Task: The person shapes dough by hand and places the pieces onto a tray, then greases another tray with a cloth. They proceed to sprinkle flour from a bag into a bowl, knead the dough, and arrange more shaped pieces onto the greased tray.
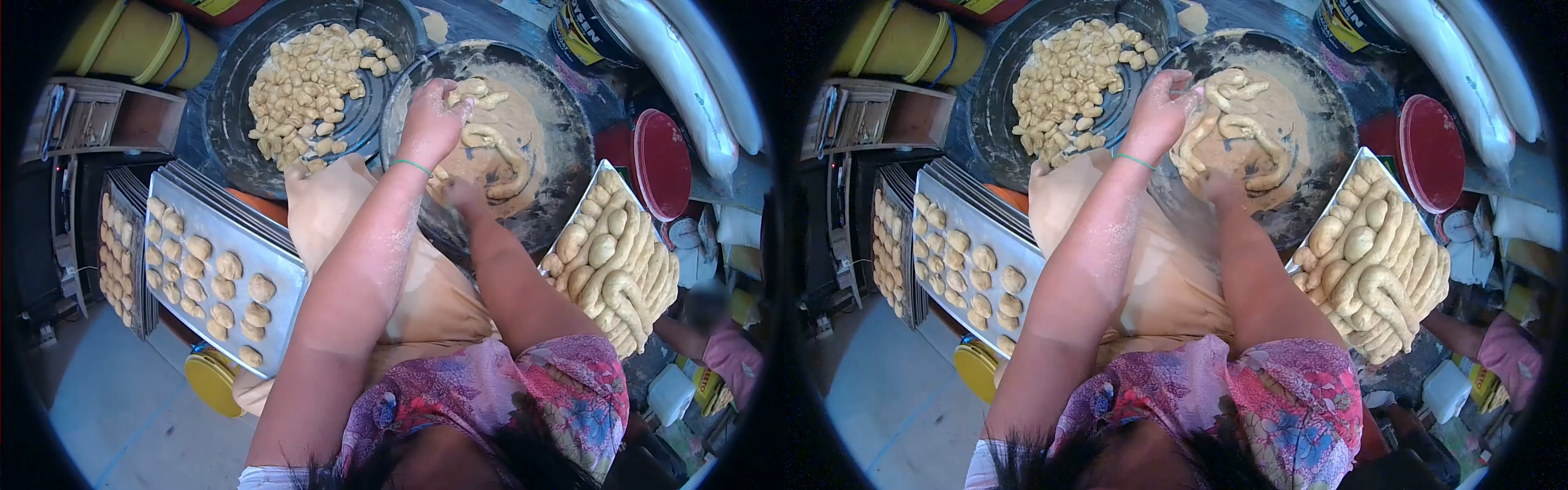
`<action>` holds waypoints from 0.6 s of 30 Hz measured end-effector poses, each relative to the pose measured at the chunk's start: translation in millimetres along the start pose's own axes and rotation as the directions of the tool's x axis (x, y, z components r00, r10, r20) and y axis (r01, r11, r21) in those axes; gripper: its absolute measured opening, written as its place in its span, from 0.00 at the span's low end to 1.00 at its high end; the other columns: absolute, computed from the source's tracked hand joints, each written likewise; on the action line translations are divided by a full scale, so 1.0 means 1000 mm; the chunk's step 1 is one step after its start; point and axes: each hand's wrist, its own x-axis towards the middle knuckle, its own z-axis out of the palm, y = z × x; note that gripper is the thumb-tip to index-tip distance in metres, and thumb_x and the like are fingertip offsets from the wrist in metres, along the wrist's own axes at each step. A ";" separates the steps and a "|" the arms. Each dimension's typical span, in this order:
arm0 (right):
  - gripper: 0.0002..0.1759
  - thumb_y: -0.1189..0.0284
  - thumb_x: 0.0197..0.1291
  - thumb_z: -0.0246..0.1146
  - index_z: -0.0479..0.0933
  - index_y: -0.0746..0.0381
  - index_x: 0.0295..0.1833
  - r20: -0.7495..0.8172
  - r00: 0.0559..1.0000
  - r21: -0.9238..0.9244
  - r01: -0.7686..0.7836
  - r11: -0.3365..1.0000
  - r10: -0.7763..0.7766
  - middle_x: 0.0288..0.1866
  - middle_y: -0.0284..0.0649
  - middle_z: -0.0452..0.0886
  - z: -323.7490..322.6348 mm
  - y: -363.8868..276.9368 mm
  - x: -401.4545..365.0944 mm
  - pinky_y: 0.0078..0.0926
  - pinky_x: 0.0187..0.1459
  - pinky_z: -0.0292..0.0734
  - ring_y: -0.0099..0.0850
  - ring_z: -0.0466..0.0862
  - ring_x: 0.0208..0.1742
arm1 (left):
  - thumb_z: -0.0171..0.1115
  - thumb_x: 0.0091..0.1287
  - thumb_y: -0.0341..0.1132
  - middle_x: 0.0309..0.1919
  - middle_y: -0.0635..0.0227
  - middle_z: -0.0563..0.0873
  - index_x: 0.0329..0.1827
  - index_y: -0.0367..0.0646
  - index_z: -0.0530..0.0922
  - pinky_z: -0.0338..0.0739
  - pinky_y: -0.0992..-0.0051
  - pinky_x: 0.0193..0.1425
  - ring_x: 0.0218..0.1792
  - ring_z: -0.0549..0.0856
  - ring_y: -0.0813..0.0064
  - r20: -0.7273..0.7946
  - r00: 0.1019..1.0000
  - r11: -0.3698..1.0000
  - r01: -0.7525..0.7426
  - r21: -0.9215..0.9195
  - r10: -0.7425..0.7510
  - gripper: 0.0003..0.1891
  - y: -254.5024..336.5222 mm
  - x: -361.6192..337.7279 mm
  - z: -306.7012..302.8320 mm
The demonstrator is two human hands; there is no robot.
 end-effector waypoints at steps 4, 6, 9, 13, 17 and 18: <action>0.24 0.57 0.60 0.55 0.76 0.65 0.52 0.226 0.945 0.052 0.231 0.972 -0.237 0.52 0.53 0.80 0.035 0.012 0.021 0.40 0.55 0.71 0.48 0.80 0.53 | 0.65 0.60 0.36 0.48 0.48 0.80 0.51 0.33 0.77 0.73 0.65 0.57 0.51 0.80 0.55 -0.005 1.000 0.999 -0.018 0.034 0.018 0.19 0.003 -0.005 0.004; 0.26 0.57 0.59 0.55 0.74 0.67 0.54 0.241 0.937 0.292 0.180 0.939 -0.255 0.52 0.53 0.80 0.029 0.015 0.021 0.40 0.55 0.71 0.49 0.79 0.51 | 0.65 0.60 0.37 0.47 0.49 0.81 0.50 0.33 0.77 0.74 0.66 0.56 0.50 0.81 0.55 0.008 1.000 1.000 -0.002 0.023 0.002 0.19 -0.003 -0.005 0.004; 0.23 0.61 0.60 0.54 0.73 0.67 0.55 0.139 0.989 0.687 -0.056 0.725 -0.056 0.50 0.54 0.80 -0.014 -0.007 -0.001 0.40 0.51 0.72 0.49 0.80 0.49 | 0.65 0.60 0.37 0.47 0.51 0.82 0.51 0.32 0.77 0.74 0.69 0.56 0.50 0.81 0.61 0.010 1.000 0.998 0.029 0.048 -0.029 0.20 -0.006 -0.003 0.000; 0.20 0.67 0.60 0.53 0.73 0.64 0.57 -0.262 0.951 0.482 0.274 0.832 -0.161 0.50 0.53 0.80 -0.051 -0.036 -0.046 0.41 0.49 0.74 0.46 0.80 0.49 | 0.65 0.59 0.38 0.46 0.49 0.82 0.48 0.34 0.79 0.74 0.66 0.56 0.50 0.82 0.55 -0.049 0.998 0.996 0.045 0.083 -0.041 0.18 -0.022 -0.003 -0.001; 0.22 0.71 0.57 0.56 0.74 0.64 0.58 -0.188 0.922 -0.270 0.282 0.921 -0.338 0.55 0.56 0.78 -0.041 -0.025 -0.059 0.39 0.55 0.74 0.46 0.79 0.54 | 0.64 0.59 0.37 0.49 0.49 0.82 0.48 0.35 0.79 0.74 0.65 0.56 0.52 0.81 0.54 -0.037 0.997 0.979 0.070 0.192 -0.064 0.18 -0.025 -0.012 -0.004; 0.22 0.71 0.56 0.57 0.74 0.64 0.57 -0.107 0.951 -0.355 0.235 0.905 -0.289 0.54 0.56 0.78 -0.032 -0.018 -0.057 0.39 0.55 0.74 0.46 0.80 0.53 | 0.64 0.59 0.37 0.49 0.49 0.82 0.48 0.35 0.79 0.74 0.65 0.57 0.52 0.81 0.54 -0.018 0.997 0.974 0.075 0.215 -0.073 0.18 -0.023 -0.016 -0.007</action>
